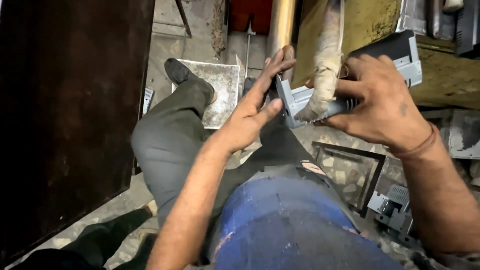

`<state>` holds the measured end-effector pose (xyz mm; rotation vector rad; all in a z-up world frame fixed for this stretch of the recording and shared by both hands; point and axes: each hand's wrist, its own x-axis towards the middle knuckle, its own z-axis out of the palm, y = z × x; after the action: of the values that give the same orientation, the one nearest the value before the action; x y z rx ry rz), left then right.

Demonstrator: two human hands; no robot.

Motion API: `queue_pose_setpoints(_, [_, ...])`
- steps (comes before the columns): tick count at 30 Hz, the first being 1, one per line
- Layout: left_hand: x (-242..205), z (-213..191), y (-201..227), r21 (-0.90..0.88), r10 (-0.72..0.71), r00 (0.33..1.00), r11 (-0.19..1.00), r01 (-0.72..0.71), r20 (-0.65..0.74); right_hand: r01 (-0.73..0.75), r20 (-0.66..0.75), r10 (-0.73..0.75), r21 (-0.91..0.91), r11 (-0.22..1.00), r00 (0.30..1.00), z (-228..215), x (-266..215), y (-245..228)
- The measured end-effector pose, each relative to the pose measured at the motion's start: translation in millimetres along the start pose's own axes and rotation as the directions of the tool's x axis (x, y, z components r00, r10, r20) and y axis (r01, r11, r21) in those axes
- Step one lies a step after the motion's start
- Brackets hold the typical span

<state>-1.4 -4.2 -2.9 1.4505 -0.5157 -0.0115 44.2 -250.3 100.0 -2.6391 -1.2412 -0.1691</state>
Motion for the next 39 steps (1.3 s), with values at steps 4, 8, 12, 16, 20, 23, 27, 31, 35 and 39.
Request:
queue_pose_setpoints(4, [-9.1, 4.9, -0.1, -0.022, -0.037, 0.998, 0.999, 0.036, -0.044, -0.041, 0.024, 0.040, 0.041, 0.998, 0.999, -3.0, -6.2, -4.7])
queue_pose_setpoints(8, [-29.1, -8.5, 14.2, -0.044, -0.051, 0.997, 0.998, 0.049, -0.054, 0.141, -0.127, -0.143, -0.024, 0.990, 0.981, 13.5, -18.2, 0.0])
queue_pose_setpoints(12, [-68.2, -18.2, 23.9, -0.089, -0.244, 0.905, 0.970, 0.227, -0.349, 0.059, -0.147, -0.021, 0.258, 0.964, 0.989, 34.5, -48.7, -21.2])
queue_pose_setpoints(16, [-109.6, -6.2, 24.2, -0.422, -0.301, 0.864, 0.899, 0.116, -0.403, 0.010, -0.176, 0.157, 0.696, 0.718, 0.972, 34.3, -70.2, -72.0])
queue_pose_setpoints(20, [-122.8, 19.7, 45.9, -0.461, -0.291, 0.859, 0.884, 0.073, -0.421, -0.150, 0.028, 0.461, 0.961, 0.231, 0.887, 54.8, -96.8, -87.6])
queue_pose_setpoints(23, [-130.6, 31.8, 62.3, -0.493, -0.291, 0.846, 0.869, 0.038, -0.448, -0.114, -0.009, 0.503, 0.970, 0.213, 0.864, 31.3, -95.7, -79.0])
queue_pose_setpoints(27, [-111.9, 21.2, 68.2, 0.042, -0.142, 0.895, 0.984, 0.176, -0.422, -0.134, -0.247, 0.474, 0.761, 0.635, 0.845, 9.1, -95.4, -75.0])
queue_pose_setpoints(31, [-66.8, 10.3, 89.9, 0.505, -0.073, 0.960, 0.838, 0.205, -0.269, -0.117, -0.130, 0.243, 0.606, 0.787, 0.961, 11.5, -71.5, -92.2])
queue_pose_setpoints(35, [-37.2, -0.5, 98.6, 0.656, -0.037, 0.990, 0.745, 0.119, -0.137, -0.146, -0.115, 0.264, 0.595, 0.791, 0.958, 13.2, -55.2, -100.7])
queue_pose_setpoints(39, [-16.0, -11.0, 96.5, 0.753, -0.083, 0.996, 0.654, 0.073, -0.024, -0.246, -0.088, 0.391, 0.648, 0.721, 0.916, 22.0, -50.0, -98.4])
